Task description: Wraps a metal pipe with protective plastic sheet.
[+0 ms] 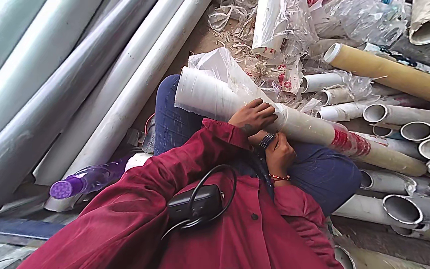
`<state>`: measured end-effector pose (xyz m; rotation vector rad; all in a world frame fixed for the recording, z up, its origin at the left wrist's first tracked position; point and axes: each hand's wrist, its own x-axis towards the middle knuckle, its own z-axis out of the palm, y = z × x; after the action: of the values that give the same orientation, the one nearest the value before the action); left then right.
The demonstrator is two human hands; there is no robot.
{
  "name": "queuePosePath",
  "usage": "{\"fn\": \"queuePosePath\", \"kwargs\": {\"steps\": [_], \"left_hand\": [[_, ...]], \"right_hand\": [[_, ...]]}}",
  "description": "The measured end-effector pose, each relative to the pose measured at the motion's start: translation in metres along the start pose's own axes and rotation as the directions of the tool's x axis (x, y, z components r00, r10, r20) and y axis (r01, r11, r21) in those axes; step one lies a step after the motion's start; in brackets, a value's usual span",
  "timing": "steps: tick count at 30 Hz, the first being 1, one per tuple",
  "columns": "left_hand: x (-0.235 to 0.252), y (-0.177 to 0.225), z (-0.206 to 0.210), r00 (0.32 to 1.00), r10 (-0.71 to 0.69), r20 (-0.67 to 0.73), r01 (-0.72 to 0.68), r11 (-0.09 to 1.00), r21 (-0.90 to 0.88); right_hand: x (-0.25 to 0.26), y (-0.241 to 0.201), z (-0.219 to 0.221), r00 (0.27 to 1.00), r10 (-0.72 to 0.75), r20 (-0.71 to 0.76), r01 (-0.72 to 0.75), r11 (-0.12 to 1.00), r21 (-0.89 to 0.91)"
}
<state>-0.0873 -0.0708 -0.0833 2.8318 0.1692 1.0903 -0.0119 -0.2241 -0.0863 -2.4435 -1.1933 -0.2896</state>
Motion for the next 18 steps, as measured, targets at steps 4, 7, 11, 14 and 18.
{"fn": "queuePosePath", "kwargs": {"steps": [4, 7, 11, 14, 18], "left_hand": [[0.035, 0.008, -0.018, 0.927, -0.195, 0.319, 0.194, 0.98, 0.033], [0.083, 0.001, -0.027, 0.676, -0.205, 0.708, 0.208, 0.975, 0.083], [0.128, -0.012, -0.023, 0.439, -0.095, 0.894, 0.102, 0.993, 0.055], [0.136, -0.012, -0.031, 0.252, -0.15, 0.956, 0.149, 0.982, 0.115], [0.096, 0.001, -0.026, 0.421, -0.174, 0.89, 0.068, 0.985, 0.161]], "right_hand": [[0.013, 0.006, -0.022, 0.996, 0.085, 0.012, -0.086, 0.982, 0.167], [0.049, 0.018, -0.036, 0.974, 0.129, -0.185, -0.106, 0.986, 0.126], [0.11, 0.043, -0.016, 0.976, 0.205, -0.077, -0.205, 0.979, 0.009], [0.122, 0.055, 0.012, 0.983, 0.177, -0.052, -0.177, 0.984, 0.014], [0.116, 0.064, 0.025, 0.976, 0.115, -0.183, -0.107, 0.993, 0.052]]}}
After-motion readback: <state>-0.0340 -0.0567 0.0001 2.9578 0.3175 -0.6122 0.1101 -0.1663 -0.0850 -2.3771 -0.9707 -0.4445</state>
